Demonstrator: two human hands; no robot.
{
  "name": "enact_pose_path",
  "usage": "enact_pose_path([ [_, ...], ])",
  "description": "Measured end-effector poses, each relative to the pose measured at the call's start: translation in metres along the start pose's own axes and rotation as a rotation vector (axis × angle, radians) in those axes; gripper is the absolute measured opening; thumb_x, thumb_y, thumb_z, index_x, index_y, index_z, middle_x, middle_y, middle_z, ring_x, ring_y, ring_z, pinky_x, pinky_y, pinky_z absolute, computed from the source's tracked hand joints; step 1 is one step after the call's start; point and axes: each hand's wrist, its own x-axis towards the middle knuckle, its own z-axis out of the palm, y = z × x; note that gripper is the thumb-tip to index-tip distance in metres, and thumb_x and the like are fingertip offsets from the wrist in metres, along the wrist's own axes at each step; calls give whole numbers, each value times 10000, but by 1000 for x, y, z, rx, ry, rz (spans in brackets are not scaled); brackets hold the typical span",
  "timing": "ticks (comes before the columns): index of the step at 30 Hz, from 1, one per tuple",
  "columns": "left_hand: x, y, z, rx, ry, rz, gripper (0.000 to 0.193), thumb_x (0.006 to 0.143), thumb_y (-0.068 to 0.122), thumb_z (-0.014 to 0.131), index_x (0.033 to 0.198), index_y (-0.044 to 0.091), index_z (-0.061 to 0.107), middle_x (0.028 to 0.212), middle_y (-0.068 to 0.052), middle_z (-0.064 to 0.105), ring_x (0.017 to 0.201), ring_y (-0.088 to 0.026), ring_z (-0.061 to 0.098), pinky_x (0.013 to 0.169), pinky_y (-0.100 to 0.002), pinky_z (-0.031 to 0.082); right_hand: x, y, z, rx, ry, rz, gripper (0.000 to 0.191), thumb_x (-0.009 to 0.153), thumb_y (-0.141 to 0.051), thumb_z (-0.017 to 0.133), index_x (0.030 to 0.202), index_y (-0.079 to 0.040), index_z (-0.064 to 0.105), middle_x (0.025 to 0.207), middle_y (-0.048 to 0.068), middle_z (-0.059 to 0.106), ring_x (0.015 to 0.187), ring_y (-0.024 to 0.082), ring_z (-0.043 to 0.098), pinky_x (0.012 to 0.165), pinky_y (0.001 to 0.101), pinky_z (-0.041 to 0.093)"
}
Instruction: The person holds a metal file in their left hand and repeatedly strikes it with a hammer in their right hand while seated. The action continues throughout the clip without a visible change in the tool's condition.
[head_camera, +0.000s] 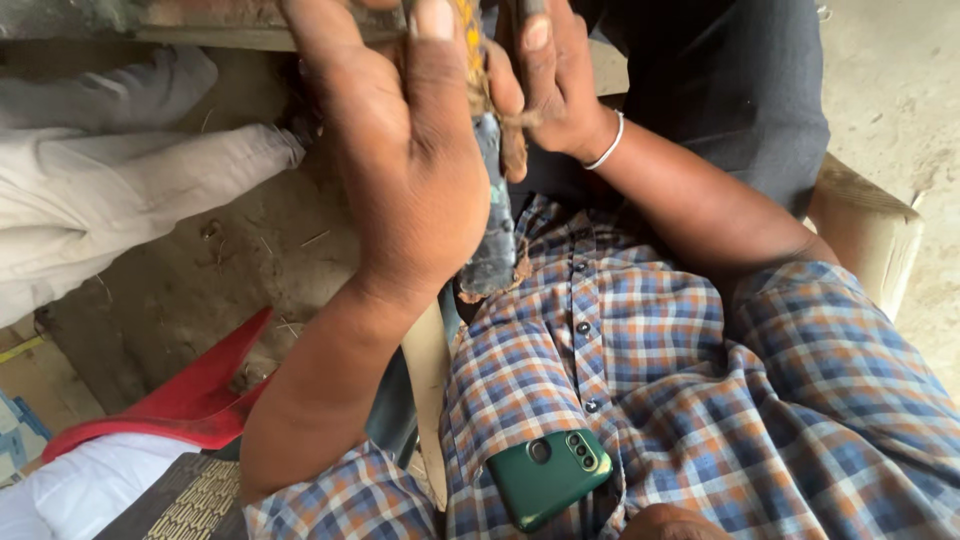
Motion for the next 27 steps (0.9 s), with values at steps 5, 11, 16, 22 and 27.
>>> enact_pose_path([
  [5,-5,-6,-11,26,-88,61,133,1296,63,436,1327,54,307,944,-125,524,661,-193,609,552,-291,525,1,14,-3,34,-4,-36,563,1188,-492,270,1111,9,514,787,83,542,644,160,514,621,281,449],
  [11,3,-13,-15,40,-110,131,124,1283,86,414,1357,75,315,899,-131,558,649,-202,623,555,-305,539,5,9,-7,188,-57,-39,600,1167,-529,250,949,-34,510,627,45,503,469,124,498,449,233,388],
  [16,0,-17,-15,-23,-97,130,124,1305,95,433,1347,74,318,914,-134,562,643,-195,612,549,-305,558,7,6,-6,193,-35,-64,587,1173,-517,274,1029,10,489,633,40,496,471,111,484,449,224,386],
  [22,5,-16,-9,51,-106,176,96,1301,96,405,1363,93,331,920,-145,569,664,-196,607,583,-302,549,5,9,-7,179,-1,-56,534,1176,-479,255,958,-52,491,668,72,499,498,139,483,473,243,391],
  [27,6,-12,-5,2,-33,37,167,1215,66,414,1351,58,317,886,-116,586,634,-159,614,553,-261,528,3,10,-6,190,26,-20,527,1180,-481,270,1028,-23,481,717,57,500,528,126,476,495,235,388],
])
